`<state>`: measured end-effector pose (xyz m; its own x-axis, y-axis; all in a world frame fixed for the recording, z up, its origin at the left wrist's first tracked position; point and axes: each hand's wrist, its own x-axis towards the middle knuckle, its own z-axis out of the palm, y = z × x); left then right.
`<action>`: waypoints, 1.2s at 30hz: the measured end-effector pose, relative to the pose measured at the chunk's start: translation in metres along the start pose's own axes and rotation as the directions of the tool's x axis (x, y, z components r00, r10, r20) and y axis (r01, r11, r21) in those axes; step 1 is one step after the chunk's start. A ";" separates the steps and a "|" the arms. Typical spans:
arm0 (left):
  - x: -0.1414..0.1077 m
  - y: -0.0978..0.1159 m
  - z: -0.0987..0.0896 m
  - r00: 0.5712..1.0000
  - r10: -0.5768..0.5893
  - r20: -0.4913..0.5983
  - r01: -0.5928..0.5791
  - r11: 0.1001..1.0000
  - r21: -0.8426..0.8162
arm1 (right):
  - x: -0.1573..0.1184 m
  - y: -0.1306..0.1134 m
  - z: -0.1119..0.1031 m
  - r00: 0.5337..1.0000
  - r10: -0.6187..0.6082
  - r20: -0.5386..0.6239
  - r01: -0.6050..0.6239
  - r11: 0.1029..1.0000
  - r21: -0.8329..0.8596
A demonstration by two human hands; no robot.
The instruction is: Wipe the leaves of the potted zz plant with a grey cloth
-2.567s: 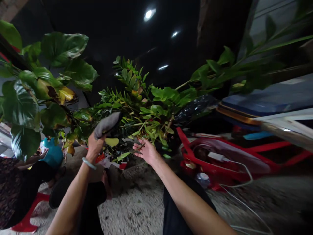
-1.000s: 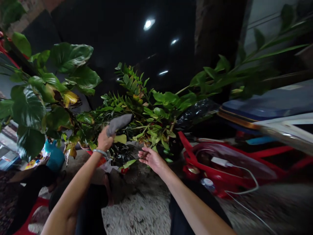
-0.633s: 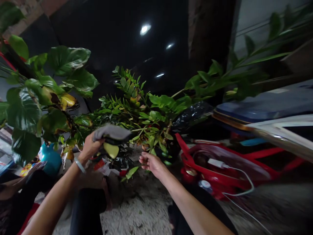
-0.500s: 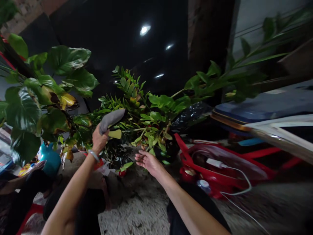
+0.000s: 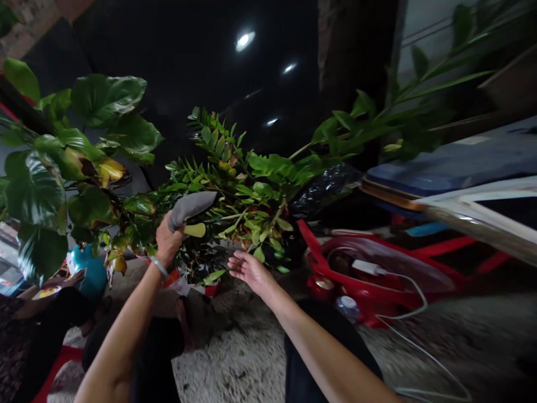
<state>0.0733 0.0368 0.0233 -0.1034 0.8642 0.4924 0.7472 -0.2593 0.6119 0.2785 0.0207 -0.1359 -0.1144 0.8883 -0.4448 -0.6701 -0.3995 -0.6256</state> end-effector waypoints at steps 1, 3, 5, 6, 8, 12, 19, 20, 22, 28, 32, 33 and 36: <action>-0.007 -0.006 0.013 0.997 -0.050 0.059 0.048 0.998 0.039 | -0.001 0.000 0.001 1.000 -0.003 0.000 0.003 1.000 0.005; -0.030 -0.019 0.029 0.949 -0.133 0.285 0.107 0.989 0.105 | 0.000 0.002 0.001 1.000 0.005 -0.012 -0.005 1.000 -0.004; -0.053 -0.027 0.025 0.877 -0.142 0.460 0.108 0.989 0.099 | 0.000 0.004 -0.001 1.000 0.021 -0.015 -0.021 0.999 -0.029; -0.060 -0.027 0.016 0.864 -0.126 0.488 0.099 0.992 0.080 | 0.001 0.004 -0.003 1.000 0.025 -0.007 -0.025 0.999 -0.039; -0.059 -0.018 -0.007 0.901 -0.075 0.427 0.065 0.997 0.037 | 0.000 0.003 -0.007 0.999 0.021 0.029 -0.020 0.999 -0.042; -0.025 0.004 -0.029 0.997 0.030 0.074 -0.027 0.999 -0.032 | -0.004 -0.006 -0.008 0.993 -0.008 0.121 0.007 1.000 0.016; -0.060 -0.011 -0.006 0.898 -0.091 0.431 0.080 0.996 0.043 | 0.003 0.002 -0.004 0.998 0.028 0.061 -0.028 1.000 0.006; -0.069 -0.010 -0.015 0.868 -0.080 0.490 0.085 0.996 0.013 | 0.004 0.004 -0.006 0.998 0.034 0.051 -0.034 0.999 -0.007; -0.074 -0.001 -0.042 0.885 -0.051 0.463 0.078 0.996 -0.039 | 0.006 0.006 -0.011 0.998 0.044 0.036 -0.043 0.998 -0.035; -0.030 0.023 -0.085 0.969 0.106 -0.225 -0.105 0.994 0.013 | 0.005 0.001 -0.012 0.999 0.010 0.041 -0.005 0.994 -0.110; -0.056 -0.007 -0.051 0.989 0.098 0.110 -0.113 0.983 0.144 | 0.004 0.003 -0.009 1.000 -0.015 0.016 0.017 0.983 -0.182; -0.070 -0.015 -0.047 0.958 0.086 0.273 -0.135 0.977 0.165 | 0.004 0.004 -0.010 1.000 -0.013 0.008 0.014 0.981 -0.192; -0.100 -0.027 -0.062 0.881 0.085 0.465 -0.157 0.981 0.118 | 0.003 0.007 -0.015 1.000 -0.022 0.008 0.023 0.976 -0.215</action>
<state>0.0229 -0.0700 -0.0037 0.2775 0.9401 0.1982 0.8265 -0.3387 0.4495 0.2846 0.0172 -0.1510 -0.1054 0.8985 -0.4262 -0.4990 -0.4185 -0.7589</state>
